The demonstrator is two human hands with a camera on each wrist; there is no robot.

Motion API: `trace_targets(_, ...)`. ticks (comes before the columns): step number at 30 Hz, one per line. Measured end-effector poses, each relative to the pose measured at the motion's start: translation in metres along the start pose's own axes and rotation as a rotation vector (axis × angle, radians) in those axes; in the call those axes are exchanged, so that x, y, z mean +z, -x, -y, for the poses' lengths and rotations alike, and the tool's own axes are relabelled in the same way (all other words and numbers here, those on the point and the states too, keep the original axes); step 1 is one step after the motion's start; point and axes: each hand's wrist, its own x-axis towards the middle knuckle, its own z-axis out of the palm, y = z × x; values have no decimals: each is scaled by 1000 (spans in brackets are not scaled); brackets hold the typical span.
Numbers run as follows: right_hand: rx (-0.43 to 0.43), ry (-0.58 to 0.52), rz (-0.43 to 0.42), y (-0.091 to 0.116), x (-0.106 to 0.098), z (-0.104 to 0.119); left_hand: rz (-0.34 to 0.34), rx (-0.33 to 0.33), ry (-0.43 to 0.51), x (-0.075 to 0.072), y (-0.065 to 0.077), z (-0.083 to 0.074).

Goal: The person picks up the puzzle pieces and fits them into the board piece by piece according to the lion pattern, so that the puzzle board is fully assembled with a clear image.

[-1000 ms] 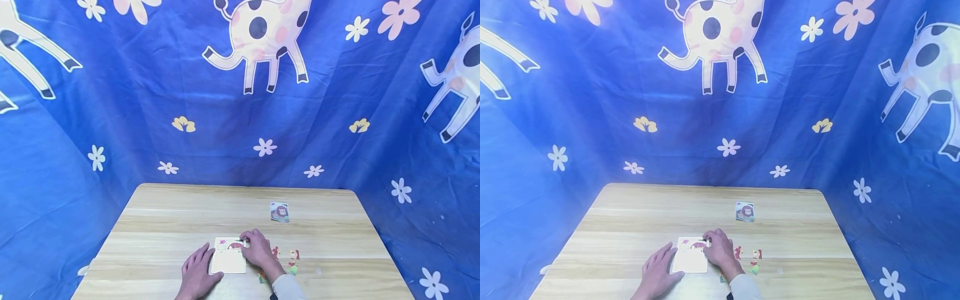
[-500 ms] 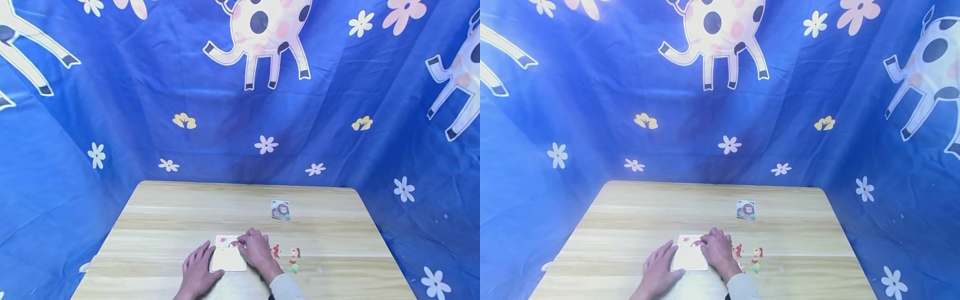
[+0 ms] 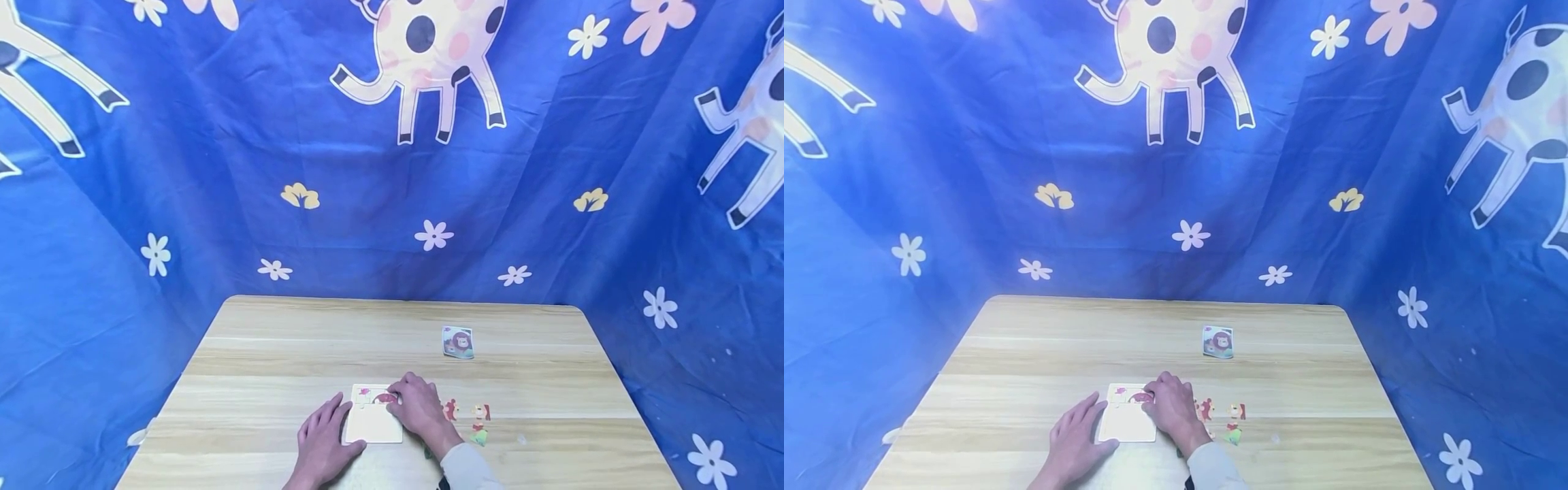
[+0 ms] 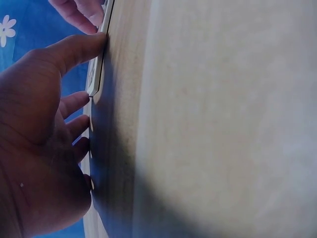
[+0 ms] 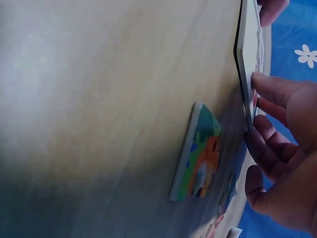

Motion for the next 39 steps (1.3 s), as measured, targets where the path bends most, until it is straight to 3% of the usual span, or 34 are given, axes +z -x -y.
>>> trace_targets(13, -6, -1, -77, 3, 8, -2, -30, 15, -4, -2, -1, -1)
trace_targets(20, 19, -31, -45, 4, 7, -3, -29, 14, -2, 0, -1, -1)
trace_targets(30, 53, -177, -31, 16, -6, -16, -19, 6, -12, 0, 1, 0)
trace_targets(39, 62, -175, -45, 27, -12, -33, -6, -1, -10, 0, 1, -1)
